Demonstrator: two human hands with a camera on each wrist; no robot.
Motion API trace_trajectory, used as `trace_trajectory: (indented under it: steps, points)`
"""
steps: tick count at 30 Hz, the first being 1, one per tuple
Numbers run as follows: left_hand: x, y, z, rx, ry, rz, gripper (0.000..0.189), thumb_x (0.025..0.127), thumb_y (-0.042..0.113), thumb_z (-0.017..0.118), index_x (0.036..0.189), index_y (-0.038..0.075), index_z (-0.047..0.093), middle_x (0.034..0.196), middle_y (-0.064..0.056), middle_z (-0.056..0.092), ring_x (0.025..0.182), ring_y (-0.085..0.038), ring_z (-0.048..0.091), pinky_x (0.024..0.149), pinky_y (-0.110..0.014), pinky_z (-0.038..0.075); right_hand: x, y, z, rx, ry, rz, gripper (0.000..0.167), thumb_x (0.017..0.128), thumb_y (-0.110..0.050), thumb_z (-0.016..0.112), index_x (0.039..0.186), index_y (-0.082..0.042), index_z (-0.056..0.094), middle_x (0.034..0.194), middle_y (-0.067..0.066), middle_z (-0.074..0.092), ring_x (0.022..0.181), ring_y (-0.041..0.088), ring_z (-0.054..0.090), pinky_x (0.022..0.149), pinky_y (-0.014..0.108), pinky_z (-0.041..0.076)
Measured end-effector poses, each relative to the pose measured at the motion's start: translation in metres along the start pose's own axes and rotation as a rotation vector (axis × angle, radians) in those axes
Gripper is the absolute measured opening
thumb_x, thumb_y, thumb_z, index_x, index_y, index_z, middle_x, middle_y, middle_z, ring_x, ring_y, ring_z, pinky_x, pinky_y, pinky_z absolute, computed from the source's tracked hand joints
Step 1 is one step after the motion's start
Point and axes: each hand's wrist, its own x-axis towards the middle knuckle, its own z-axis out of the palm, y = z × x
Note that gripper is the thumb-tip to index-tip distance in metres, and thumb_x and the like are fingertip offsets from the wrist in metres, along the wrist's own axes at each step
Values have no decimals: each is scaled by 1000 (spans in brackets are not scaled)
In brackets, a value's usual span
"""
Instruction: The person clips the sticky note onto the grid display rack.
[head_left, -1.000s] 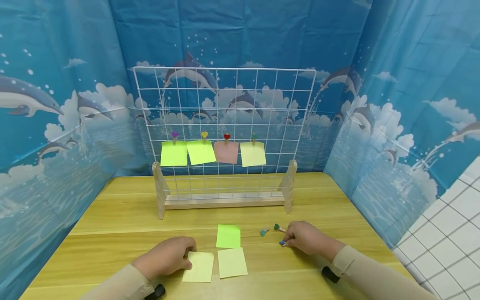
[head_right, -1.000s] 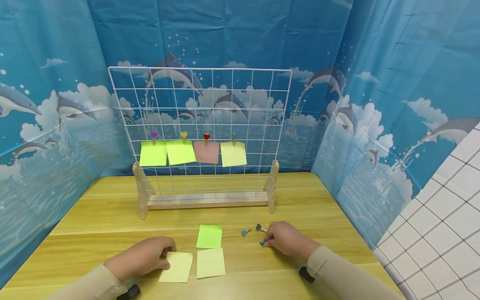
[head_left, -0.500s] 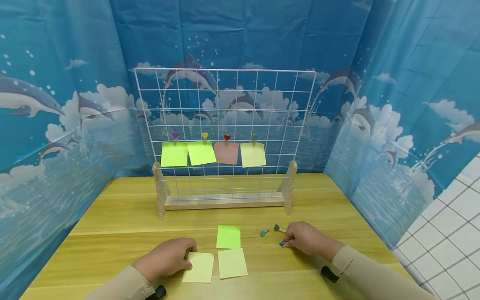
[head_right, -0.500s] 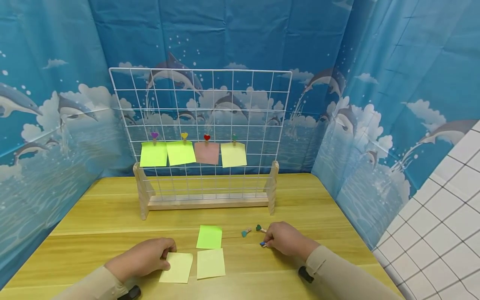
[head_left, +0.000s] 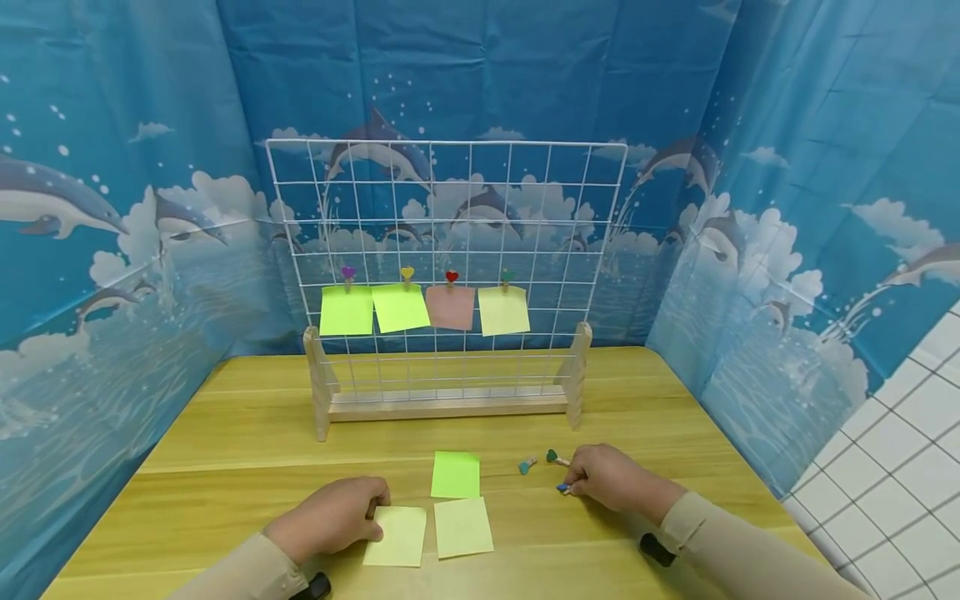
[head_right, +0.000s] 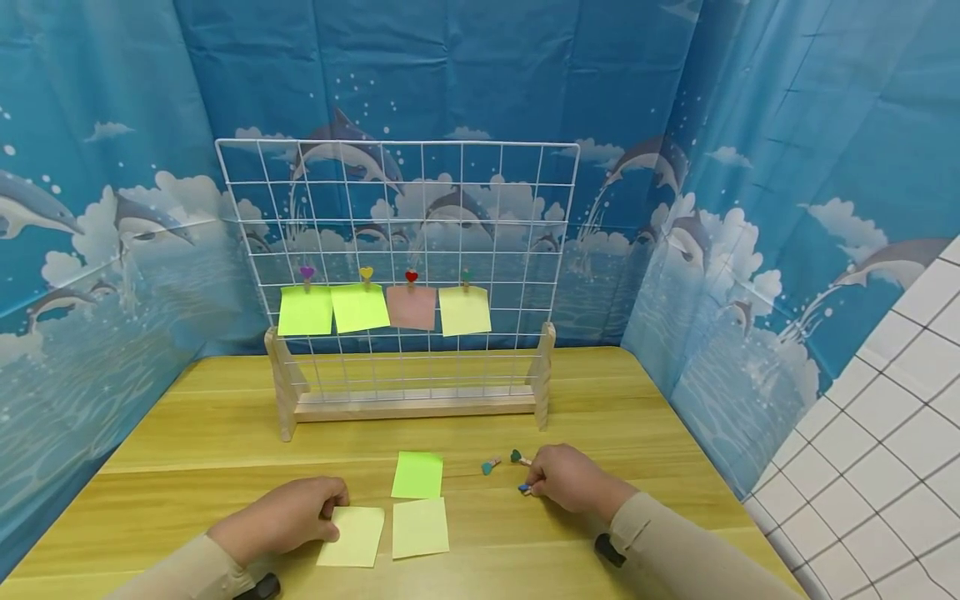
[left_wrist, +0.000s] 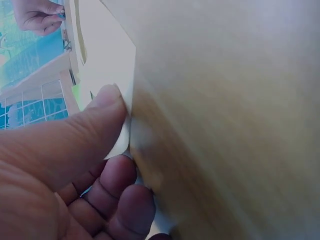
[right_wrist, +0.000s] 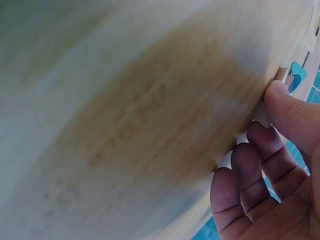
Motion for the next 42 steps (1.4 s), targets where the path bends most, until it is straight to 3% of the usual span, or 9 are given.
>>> trace_trajectory:
  steps: [12, 20, 26, 29, 34, 37, 42]
  points:
    - [1, 1, 1, 86, 20, 37, 26, 85, 23, 88, 99, 18, 67, 95, 11, 67, 80, -3, 54, 75, -32, 54, -2, -4, 3, -58, 28, -29, 7, 92, -18, 81, 86, -20, 82, 83, -14, 61, 72, -2, 51, 67, 24, 50]
    - [2, 0, 3, 107, 56, 92, 19, 90, 19, 83, 96, 21, 66, 89, 14, 66, 73, 0, 51, 67, -27, 49, -3, -10, 1, 8, 5, 49, 13, 93, -13, 80, 82, -19, 76, 82, -11, 64, 67, 4, 48, 59, 23, 42]
    - [2, -2, 2, 45, 67, 111, 13, 99, 19, 74, 92, 25, 65, 82, 17, 59, 69, 0, 48, 63, -25, 43, -5, -11, -1, 71, -44, 62, 16, 94, -9, 79, 85, -17, 69, 77, -8, 58, 66, 6, 47, 59, 24, 40]
    - [1, -1, 0, 8, 64, 103, 13, 101, 20, 72, 91, 26, 65, 81, 17, 59, 68, 0, 48, 63, -24, 43, -5, -9, -2, 91, -72, 58, 7, 95, -9, 78, 97, -14, 74, 80, -8, 60, 69, 5, 49, 63, 25, 43]
    - [2, 2, -6, -54, 50, 87, 10, 101, 21, 71, 93, 25, 67, 83, 15, 61, 70, -2, 50, 63, -25, 44, -5, -6, -3, 126, -86, 45, 23, 97, -9, 74, 120, -9, 76, 82, -8, 62, 67, 4, 50, 62, 25, 43]
    - [3, 5, -9, -92, 45, 71, 13, 102, 20, 70, 91, 26, 66, 83, 13, 61, 70, -4, 51, 63, -26, 45, -6, -5, -2, 153, -73, 28, 19, 99, -10, 72, 118, -11, 76, 75, -7, 59, 62, 6, 47, 59, 24, 39]
    - [5, 9, -12, -146, 50, 55, 16, 103, 20, 68, 89, 26, 64, 81, 11, 60, 70, -7, 51, 62, -28, 44, -7, -7, -4, 167, -38, 24, 8, 100, -15, 72, 108, -16, 72, 77, -7, 58, 65, 6, 49, 60, 25, 41]
